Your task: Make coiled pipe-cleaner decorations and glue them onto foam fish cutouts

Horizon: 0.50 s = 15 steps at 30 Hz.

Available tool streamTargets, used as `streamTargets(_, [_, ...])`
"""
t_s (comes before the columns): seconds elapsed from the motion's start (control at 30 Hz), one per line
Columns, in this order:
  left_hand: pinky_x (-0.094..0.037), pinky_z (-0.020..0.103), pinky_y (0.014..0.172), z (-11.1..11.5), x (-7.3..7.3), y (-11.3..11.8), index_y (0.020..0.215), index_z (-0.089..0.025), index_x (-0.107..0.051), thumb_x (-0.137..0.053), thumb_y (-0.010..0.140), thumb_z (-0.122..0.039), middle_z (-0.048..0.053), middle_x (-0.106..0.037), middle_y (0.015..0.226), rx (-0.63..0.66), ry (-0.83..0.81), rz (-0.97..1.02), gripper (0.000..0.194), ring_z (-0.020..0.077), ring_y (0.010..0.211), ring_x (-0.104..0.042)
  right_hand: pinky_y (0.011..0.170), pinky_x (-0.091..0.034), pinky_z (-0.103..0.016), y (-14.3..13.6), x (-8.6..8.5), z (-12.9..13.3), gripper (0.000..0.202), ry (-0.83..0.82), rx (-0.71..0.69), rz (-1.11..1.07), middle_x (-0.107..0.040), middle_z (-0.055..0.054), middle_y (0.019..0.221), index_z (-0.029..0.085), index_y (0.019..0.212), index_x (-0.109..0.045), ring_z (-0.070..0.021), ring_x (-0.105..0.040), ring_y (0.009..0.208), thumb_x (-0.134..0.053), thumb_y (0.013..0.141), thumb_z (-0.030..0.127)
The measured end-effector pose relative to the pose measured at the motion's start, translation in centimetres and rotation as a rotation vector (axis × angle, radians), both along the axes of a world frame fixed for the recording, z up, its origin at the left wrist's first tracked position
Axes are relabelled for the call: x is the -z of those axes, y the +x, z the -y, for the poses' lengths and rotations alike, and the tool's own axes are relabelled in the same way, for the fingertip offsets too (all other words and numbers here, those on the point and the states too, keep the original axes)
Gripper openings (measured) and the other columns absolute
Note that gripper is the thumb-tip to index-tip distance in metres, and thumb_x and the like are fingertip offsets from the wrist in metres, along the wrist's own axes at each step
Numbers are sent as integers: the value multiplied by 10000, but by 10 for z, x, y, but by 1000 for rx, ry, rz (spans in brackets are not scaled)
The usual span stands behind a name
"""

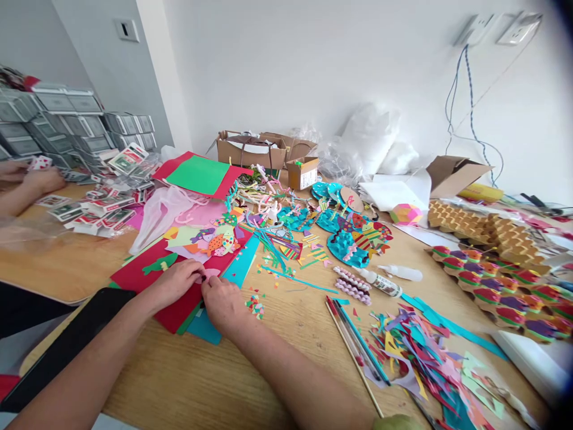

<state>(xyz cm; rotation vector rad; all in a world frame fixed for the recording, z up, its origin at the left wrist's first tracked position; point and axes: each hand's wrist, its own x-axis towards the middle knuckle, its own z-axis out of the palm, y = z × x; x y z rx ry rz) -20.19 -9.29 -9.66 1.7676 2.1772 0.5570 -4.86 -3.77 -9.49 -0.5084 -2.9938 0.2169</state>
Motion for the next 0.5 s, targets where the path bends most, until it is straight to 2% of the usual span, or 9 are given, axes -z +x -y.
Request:
streamTargets(0.1, [-449, 312, 700, 1, -5, 2, 748, -198, -589, -382, 758, -235, 40, -652, 784, -25, -10, -2, 210, 206, 764, -586, 596, -508, -305, 0, -1, 0, 234, 1, 9, 17, -580, -94, 916, 127, 1039, -532, -203, -593, 801, -377, 864, 114])
streamTargets(0.2, [-444, 313, 715, 3, -8, 3, 768, -199, -596, -387, 759, -233, 43, -654, 815, -37, -4, -11, 212, 209, 789, -585, 597, -503, -305, 0, -2, 1, 237, 5, 9, 19, -579, -95, 919, 128, 1061, -513, -203, -596, 801, -376, 867, 114])
streamTargets(0.5, [-444, 314, 726, 6, -8, 3, 788, -196, -629, -394, 768, -250, 54, -660, 841, -26, 13, -23, 242, 209, 801, -587, 585, -494, -296, 3, -3, -1, 220, 16, 10, -23, -590, -81, 892, 144, 1026, -520, -205, -602, 772, -389, 852, 113])
